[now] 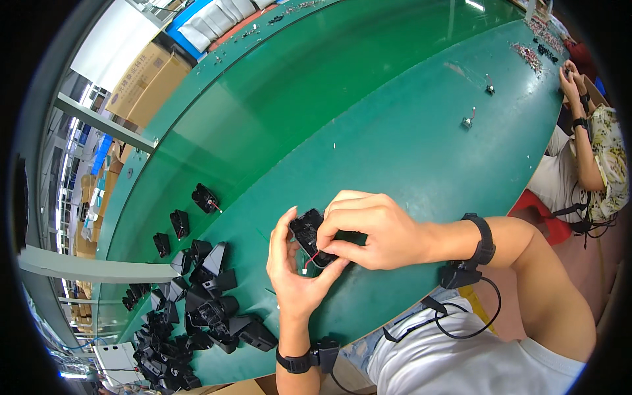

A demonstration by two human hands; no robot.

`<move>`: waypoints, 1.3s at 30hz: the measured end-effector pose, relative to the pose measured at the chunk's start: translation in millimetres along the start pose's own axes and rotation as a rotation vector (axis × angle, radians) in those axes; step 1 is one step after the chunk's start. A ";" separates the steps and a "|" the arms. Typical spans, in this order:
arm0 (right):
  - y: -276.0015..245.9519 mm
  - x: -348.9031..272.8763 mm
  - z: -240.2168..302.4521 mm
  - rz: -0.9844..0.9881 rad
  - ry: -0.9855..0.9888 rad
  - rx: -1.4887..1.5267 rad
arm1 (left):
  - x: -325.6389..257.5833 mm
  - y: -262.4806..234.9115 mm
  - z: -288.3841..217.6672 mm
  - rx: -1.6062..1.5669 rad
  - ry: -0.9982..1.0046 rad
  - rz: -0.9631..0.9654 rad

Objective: The person assembles small black electronic devices by hand at a green workbench. They pick up a black plastic casing, insert a small circuit board with wires, and place the completed unit on the table. The process is repeated for multiple units throughout the clip.

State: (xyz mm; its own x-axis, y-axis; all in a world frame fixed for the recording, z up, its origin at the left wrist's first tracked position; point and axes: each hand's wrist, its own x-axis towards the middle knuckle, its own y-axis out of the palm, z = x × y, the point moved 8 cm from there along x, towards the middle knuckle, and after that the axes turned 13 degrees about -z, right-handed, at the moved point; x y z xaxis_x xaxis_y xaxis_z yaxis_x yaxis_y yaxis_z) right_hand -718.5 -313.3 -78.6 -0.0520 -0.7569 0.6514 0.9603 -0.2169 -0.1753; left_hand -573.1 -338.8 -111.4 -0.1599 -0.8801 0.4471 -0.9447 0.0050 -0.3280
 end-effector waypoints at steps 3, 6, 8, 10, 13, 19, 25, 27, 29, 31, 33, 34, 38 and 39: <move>1.8 0.8 -3.2 0.106 0.038 -0.068 | 1.5 -0.3 -4.1 0.077 0.029 0.012; 3.1 0.3 1.2 0.114 -0.008 -0.108 | 2.8 2.2 -12.4 0.118 0.132 0.018; 6.9 -4.7 -3.4 0.117 0.019 -0.103 | 1.7 2.5 -15.7 0.128 0.180 0.008; 8.9 -5.9 -7.4 0.137 0.077 -0.066 | 0.6 -0.4 -13.6 0.126 0.176 -0.014; 10.3 -3.8 -14.4 0.189 0.195 0.041 | 4.2 -6.5 -12.3 0.158 0.168 -0.056; 21.0 -12.4 -23.7 0.362 0.400 0.333 | 2.2 -16.0 -12.7 0.121 0.105 -0.083; 25.1 -22.4 -43.4 0.371 0.668 0.552 | -1.4 -4.8 -11.8 0.053 0.107 -0.019; 25.7 -21.1 -41.2 0.354 0.691 0.575 | -0.2 -5.2 -9.4 0.001 0.062 -0.011; 26.1 -20.0 -38.0 0.341 0.629 0.595 | -0.9 -4.8 -15.6 0.030 0.126 -0.004; 30.6 -25.4 -41.1 0.350 0.785 0.674 | -2.9 -4.2 -17.8 0.066 0.146 -0.008; 33.3 -28.7 -41.7 0.363 0.935 0.747 | -1.8 -1.7 -18.6 0.065 0.118 0.009; 31.8 -27.6 -42.0 0.332 0.918 0.717 | -1.0 -0.8 -18.1 0.065 0.103 0.017; 29.0 -31.5 -42.9 0.301 0.848 0.654 | -0.9 -0.4 -16.5 0.045 0.124 0.045; 29.2 -31.5 -43.8 0.320 0.827 0.647 | -2.0 0.5 -17.0 0.040 0.107 0.041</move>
State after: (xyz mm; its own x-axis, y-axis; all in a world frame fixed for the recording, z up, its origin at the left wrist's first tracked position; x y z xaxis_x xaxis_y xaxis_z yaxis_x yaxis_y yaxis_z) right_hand -700.8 -322.8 -136.5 0.2897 -0.9525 -0.0936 0.9118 0.2449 0.3295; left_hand -578.1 -329.0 -98.3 -0.2299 -0.8235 0.5186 -0.9248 0.0189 -0.3800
